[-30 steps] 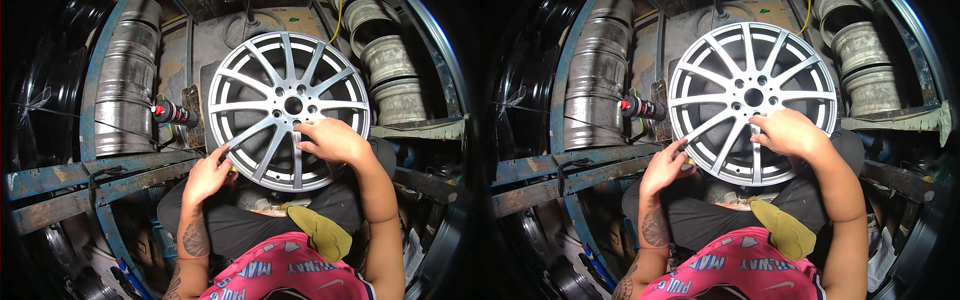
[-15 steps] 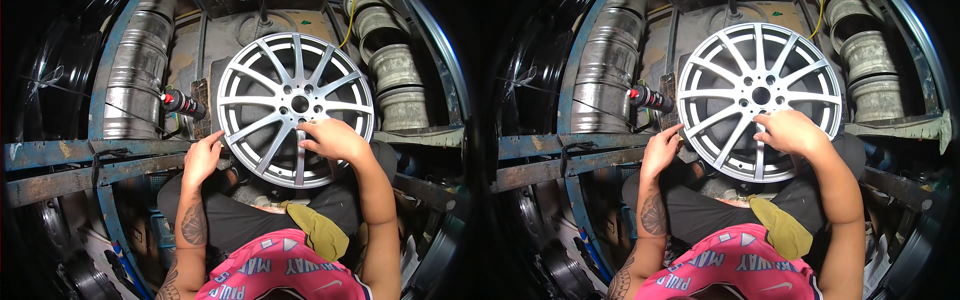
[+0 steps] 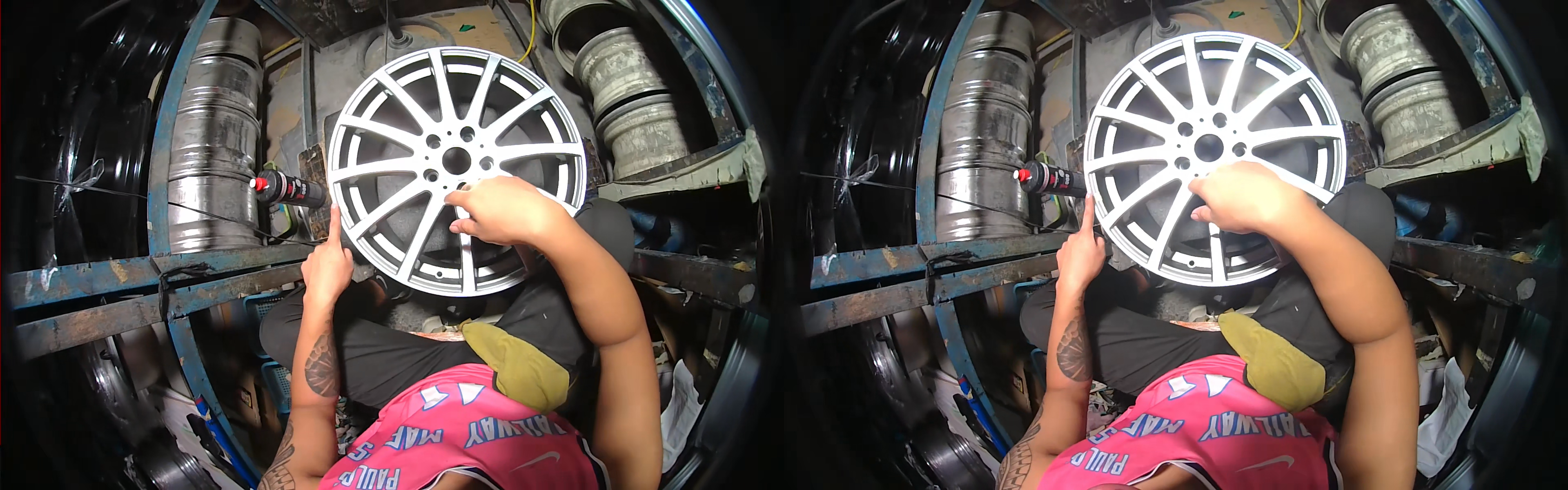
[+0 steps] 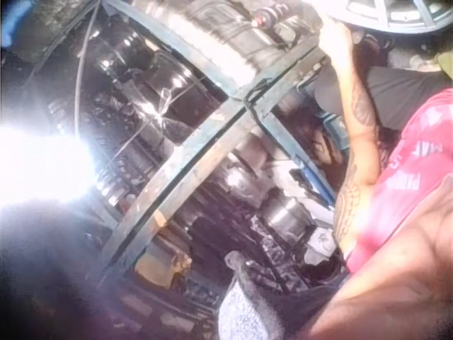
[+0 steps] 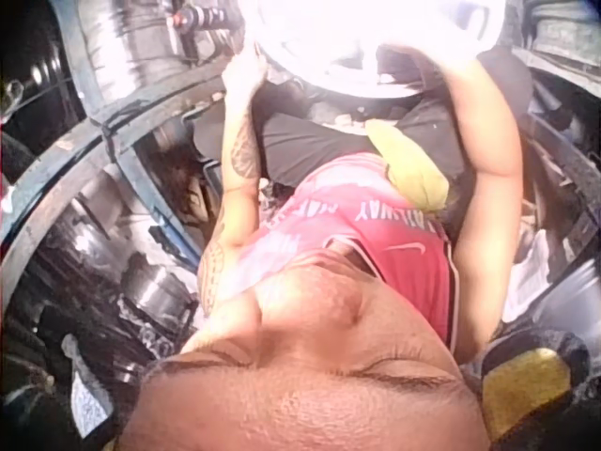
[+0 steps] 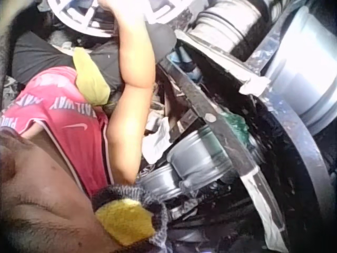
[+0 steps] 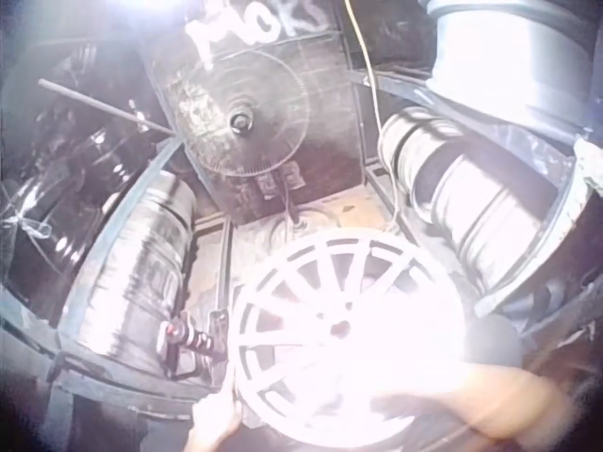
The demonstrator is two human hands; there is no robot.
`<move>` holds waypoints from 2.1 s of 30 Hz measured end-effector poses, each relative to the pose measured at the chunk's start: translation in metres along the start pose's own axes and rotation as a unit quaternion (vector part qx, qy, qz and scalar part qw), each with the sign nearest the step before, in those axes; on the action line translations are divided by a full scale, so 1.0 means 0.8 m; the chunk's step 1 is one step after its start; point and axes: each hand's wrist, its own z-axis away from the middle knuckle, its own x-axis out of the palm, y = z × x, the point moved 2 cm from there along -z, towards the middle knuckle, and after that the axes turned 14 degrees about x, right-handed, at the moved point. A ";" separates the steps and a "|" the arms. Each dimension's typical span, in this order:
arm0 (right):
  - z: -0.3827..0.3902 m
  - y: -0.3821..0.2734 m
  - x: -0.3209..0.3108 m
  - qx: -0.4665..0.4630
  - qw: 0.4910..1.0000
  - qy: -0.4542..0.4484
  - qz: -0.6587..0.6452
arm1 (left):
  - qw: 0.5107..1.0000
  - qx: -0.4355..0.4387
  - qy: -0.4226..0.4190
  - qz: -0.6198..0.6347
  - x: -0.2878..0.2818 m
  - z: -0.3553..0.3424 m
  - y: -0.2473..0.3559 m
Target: The person cleans an alloy wheel with a cloth, uses a hammer and a red-handled tool on the center area, and applies yellow masking tape to the outer edge of the rim.
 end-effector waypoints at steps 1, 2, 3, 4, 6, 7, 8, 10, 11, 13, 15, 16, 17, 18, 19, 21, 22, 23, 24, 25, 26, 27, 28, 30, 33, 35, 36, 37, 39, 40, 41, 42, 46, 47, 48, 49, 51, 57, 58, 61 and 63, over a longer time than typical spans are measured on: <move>0.003 -0.001 0.001 0.001 1.000 -0.003 0.007 | 1.000 0.005 0.003 -0.017 0.005 0.002 0.000; 0.006 -0.002 0.000 0.000 1.000 0.000 0.005 | 1.000 0.017 0.016 -0.014 0.013 0.011 0.000; 0.009 -0.003 -0.002 -0.005 1.000 0.001 0.007 | 1.000 0.010 0.014 -0.007 0.018 0.020 0.004; 0.013 -0.003 -0.002 -0.009 1.000 0.002 0.009 | 1.000 0.004 0.012 0.000 0.023 0.029 0.009; 0.015 -0.001 -0.001 -0.021 1.000 0.012 0.001 | 1.000 0.002 0.018 0.016 0.027 0.045 0.018; 0.016 0.000 -0.002 -0.027 0.999 0.021 -0.007 | 1.000 -0.008 0.012 0.020 0.027 0.053 0.025; 0.018 0.001 -0.004 -0.032 0.999 0.030 -0.015 | 1.000 -0.018 0.007 0.024 0.027 0.061 0.031; 0.021 -0.001 -0.010 -0.033 0.999 0.027 -0.015 | 1.000 -0.017 0.014 0.021 0.025 0.069 0.035; 0.023 -0.002 -0.013 -0.029 0.999 0.023 -0.013 | 0.999 -0.014 0.018 0.026 0.028 0.068 0.034; 0.027 -0.004 -0.017 -0.032 0.999 0.024 -0.013 | 0.999 -0.011 0.028 0.027 0.029 0.061 0.028; 0.028 -0.005 -0.017 -0.036 0.999 0.024 -0.013 | 0.999 -0.010 0.034 0.007 0.026 0.039 0.019; 0.028 -0.004 -0.016 -0.037 0.999 0.027 -0.018 | 0.999 -0.005 0.037 -0.011 0.021 0.027 0.018; 0.029 -0.004 -0.016 -0.038 0.999 0.030 -0.022 | 0.999 -0.009 0.027 -0.015 0.015 0.016 0.016; 0.028 -0.004 -0.015 -0.040 0.998 0.031 -0.022 | 0.999 -0.010 0.028 -0.016 0.008 0.006 0.015; 0.028 -0.003 -0.014 -0.035 0.999 0.028 -0.022 | 0.999 -0.004 0.013 -0.034 0.002 -0.004 0.014; 0.028 -0.002 -0.012 -0.026 0.999 0.024 -0.024 | 0.998 0.002 -0.006 -0.054 -0.008 -0.013 0.013; 0.028 -0.001 -0.011 -0.023 0.999 0.027 -0.031 | 0.998 0.004 -0.008 -0.056 -0.009 -0.013 0.012; 0.028 0.000 -0.011 -0.019 0.999 0.030 -0.039 | 0.999 0.001 -0.008 -0.046 -0.009 -0.012 0.012; 0.029 0.001 -0.009 -0.016 0.999 0.028 -0.042 | 0.999 -0.003 -0.011 -0.037 -0.009 -0.009 0.015; 0.029 0.002 -0.008 -0.027 0.998 0.041 -0.044 | 1.000 -0.014 -0.020 -0.013 -0.013 -0.004 0.023; 0.029 0.003 -0.007 -0.038 0.997 0.054 -0.045 | 1.000 -0.013 -0.025 -0.013 -0.009 -0.002 0.022; 0.030 0.001 -0.011 -0.043 0.997 0.048 -0.040 | 0.999 -0.012 -0.014 0.045 -0.006 0.001 0.018; 0.031 -0.001 -0.013 -0.044 0.997 0.044 -0.042 | 0.995 -0.012 -0.001 0.102 -0.002 0.003 0.015; 0.032 -0.003 -0.014 -0.045 0.998 0.049 -0.024 | 0.990 -0.011 0.012 0.143 0.002 0.002 0.013; 0.032 -0.002 -0.009 -0.042 0.998 0.043 -0.022 | 0.973 -0.010 0.008 0.232 -0.001 0.000 0.016; 0.032 -0.002 -0.008 -0.044 0.998 0.042 -0.021 | 0.973 -0.034 0.011 0.228 -0.002 0.002 0.027; 0.034 -0.004 -0.009 -0.045 0.998 0.042 -0.027 | 0.973 -0.059 0.015 0.222 -0.004 0.006 0.032; 0.035 -0.005 -0.010 -0.046 0.998 0.042 -0.032 | 0.973 -0.060 0.015 0.224 0.000 0.006 0.029; 0.032 -0.004 -0.007 -0.046 0.998 0.041 -0.030 | 0.991 -0.004 0.045 0.127 0.003 0.002 0.023; 0.030 -0.003 -0.006 -0.046 0.998 0.041 -0.029 | 0.991 -0.003 0.043 0.129 0.001 0.002 0.020; 0.030 -0.003 -0.006 -0.044 0.998 0.040 -0.029 | 0.988 -0.003 0.025 0.152 -0.002 0.004 0.017; 0.030 -0.003 -0.008 -0.046 0.998 0.041 -0.028 | 0.985 -0.003 0.007 0.174 -0.006 0.003 0.015; 0.026 0.001 -0.007 -0.040 0.998 0.038 -0.026 | 0.981 -0.020 0.018 0.195 -0.020 0.031 0.047; 0.025 0.003 -0.004 -0.036 0.998 0.037 -0.025 | 0.977 -0.016 0.022 0.211 -0.019 0.041 0.054; 0.026 0.000 -0.004 -0.042 0.997 0.052 -0.027 | 0.977 0.008 0.038 0.210 -0.017 0.055 0.055; 0.026 -0.002 -0.002 -0.045 0.997 0.064 -0.029 | 0.975 0.008 0.013 0.221 -0.019 0.066 0.066; 0.025 -0.018 0.002 -0.027 1.000 -0.014 0.008 | 0.969 0.022 -0.014 0.244 -0.018 0.081 0.081; -0.005 -0.071 0.098 -0.099 0.954 -0.254 0.123 | 0.969 0.036 -0.033 0.242 -0.012 0.105 0.092; -0.009 -0.078 0.109 -0.091 0.947 -0.280 0.132 | 0.969 0.037 -0.034 0.243 -0.017 0.107 0.095; -0.018 -0.086 0.122 -0.082 0.948 -0.305 0.032 | 0.950 0.006 0.036 0.311 -0.047 0.113 0.104; -0.022 -0.084 0.120 -0.045 0.950 -0.308 -0.035 | 0.952 0.000 0.027 0.305 -0.045 0.108 0.095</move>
